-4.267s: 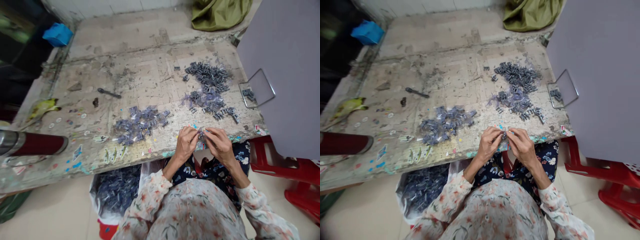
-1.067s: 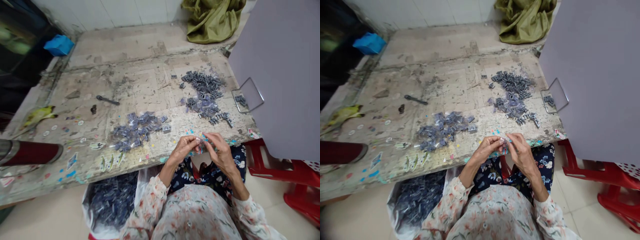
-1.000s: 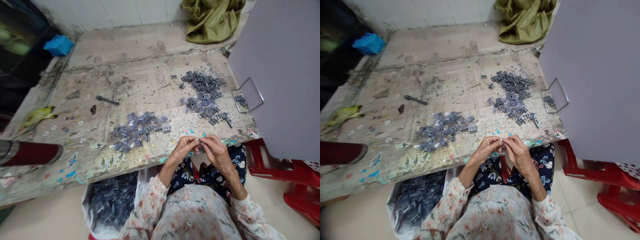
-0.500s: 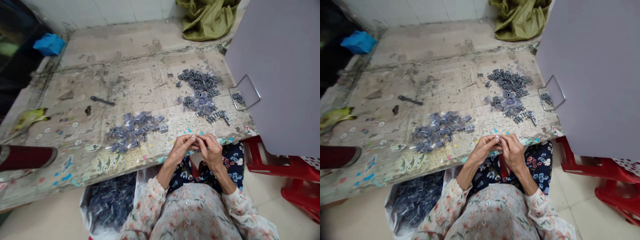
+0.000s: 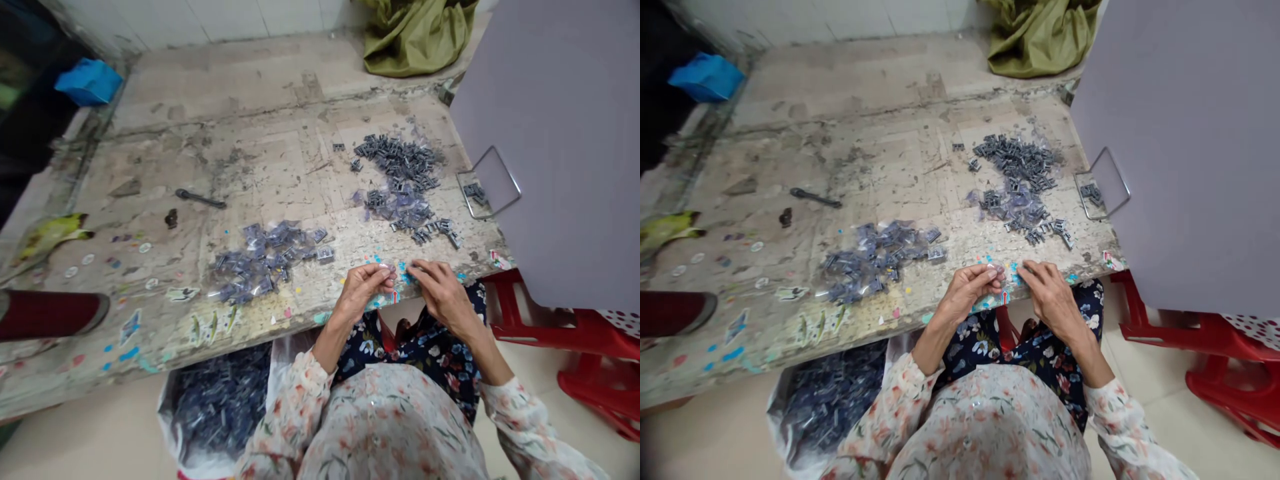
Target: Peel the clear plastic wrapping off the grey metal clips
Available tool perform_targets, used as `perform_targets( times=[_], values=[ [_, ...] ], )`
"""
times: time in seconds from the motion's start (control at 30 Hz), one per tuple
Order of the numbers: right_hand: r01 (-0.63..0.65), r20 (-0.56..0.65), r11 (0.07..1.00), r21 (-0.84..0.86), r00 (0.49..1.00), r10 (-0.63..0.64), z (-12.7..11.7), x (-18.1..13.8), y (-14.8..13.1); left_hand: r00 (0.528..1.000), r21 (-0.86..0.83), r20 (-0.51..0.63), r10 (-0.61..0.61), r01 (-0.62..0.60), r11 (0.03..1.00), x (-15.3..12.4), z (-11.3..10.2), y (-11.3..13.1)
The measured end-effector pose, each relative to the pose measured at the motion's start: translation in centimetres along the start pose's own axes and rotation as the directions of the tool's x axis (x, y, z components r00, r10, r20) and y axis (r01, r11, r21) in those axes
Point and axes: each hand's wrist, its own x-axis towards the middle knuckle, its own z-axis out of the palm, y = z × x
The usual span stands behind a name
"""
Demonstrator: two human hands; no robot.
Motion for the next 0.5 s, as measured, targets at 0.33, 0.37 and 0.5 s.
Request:
perform_targets(
  times=[0.33,0.37,0.5],
  values=[
    [-0.122,-0.144,0.993,0.005,0.982,0.121,1.2,1.0,-0.9,1.000,0.064,0.005,0.015,-0.015,0.998,-0.1,0.1,-0.1],
    [-0.119,-0.150,0.993,0.021,0.981,0.121,1.2,0.9,-0.9,1.000,0.064,0.006,0.013,-0.013,0.998,-0.1,0.1,0.0],
    [-0.078,-0.141,0.997,-0.014,0.987,0.075,1.7,0.9,-0.7,1.000,0.057,0.003,0.003,-0.004,0.998,-0.1,0.2,0.0]
  ],
)
